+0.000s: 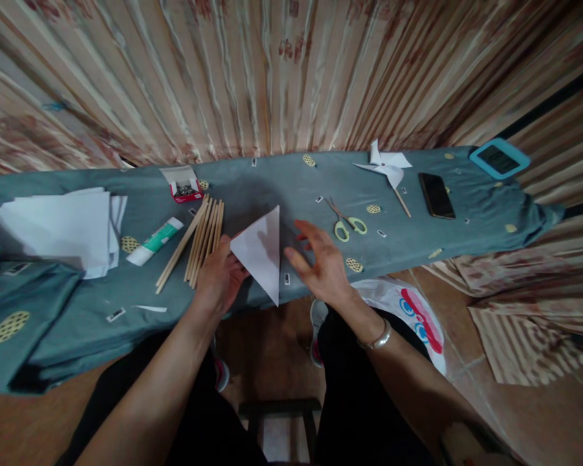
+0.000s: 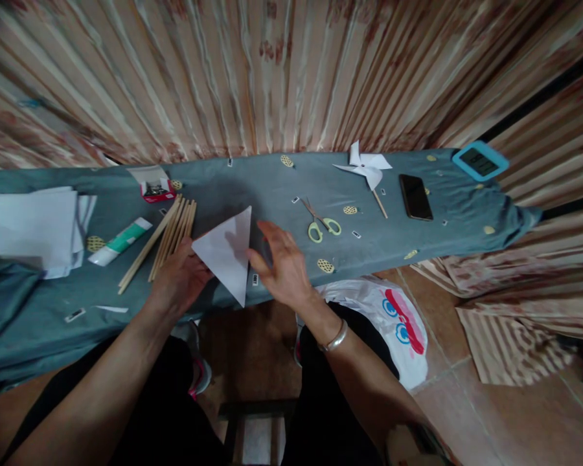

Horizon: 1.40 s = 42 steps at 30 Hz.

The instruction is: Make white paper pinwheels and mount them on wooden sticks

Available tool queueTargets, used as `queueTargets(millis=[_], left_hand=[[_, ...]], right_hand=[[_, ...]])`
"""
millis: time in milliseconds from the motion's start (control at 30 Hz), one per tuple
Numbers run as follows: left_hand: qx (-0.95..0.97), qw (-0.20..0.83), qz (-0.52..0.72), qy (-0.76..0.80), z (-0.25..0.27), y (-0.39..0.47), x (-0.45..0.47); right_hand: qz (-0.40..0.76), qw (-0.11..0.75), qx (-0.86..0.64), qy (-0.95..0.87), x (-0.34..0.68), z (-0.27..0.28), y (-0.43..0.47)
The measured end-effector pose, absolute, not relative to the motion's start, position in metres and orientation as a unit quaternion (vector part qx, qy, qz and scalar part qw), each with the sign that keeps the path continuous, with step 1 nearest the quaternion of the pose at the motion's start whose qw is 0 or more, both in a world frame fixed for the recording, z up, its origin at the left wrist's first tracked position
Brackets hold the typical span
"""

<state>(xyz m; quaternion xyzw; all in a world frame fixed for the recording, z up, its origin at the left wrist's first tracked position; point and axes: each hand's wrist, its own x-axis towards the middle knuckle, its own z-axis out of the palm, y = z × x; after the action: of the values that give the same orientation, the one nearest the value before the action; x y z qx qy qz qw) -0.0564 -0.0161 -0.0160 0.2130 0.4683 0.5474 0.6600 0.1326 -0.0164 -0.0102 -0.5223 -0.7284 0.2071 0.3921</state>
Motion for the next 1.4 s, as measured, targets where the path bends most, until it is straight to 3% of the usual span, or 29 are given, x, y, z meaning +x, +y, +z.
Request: queueTargets(millis=[200,433,933,1200,1400], left_hand=[[0.220,0.691,0.531,0.438,-0.014,-0.017,-0.054],[0.248,0.655,0.558,0.446,-0.020,-0.020,-0.053],[0.342,0.545,0.565,0.516,-0.031,-0.016,-0.058],[0.365,0.507,0.575,0.528,-0.039,-0.013,-0.061],[0.428,0.474,0.565,0.522,-0.040,-0.012,-0.048]], right_hand=[[0.149,0.330,-0.483,-0.797,0.103,-0.021,-0.027],[0.139,0.307,-0.476,-0.813,0.092,-0.023,-0.026],[0.183,0.385,-0.503,-0.752,0.125,-0.022,-0.021],[0.113,0.326,-0.577,-0.740,0.165,-0.035,-0.008],[0.166,0.326,-0.591,-0.719,0.164,-0.039,-0.001]])
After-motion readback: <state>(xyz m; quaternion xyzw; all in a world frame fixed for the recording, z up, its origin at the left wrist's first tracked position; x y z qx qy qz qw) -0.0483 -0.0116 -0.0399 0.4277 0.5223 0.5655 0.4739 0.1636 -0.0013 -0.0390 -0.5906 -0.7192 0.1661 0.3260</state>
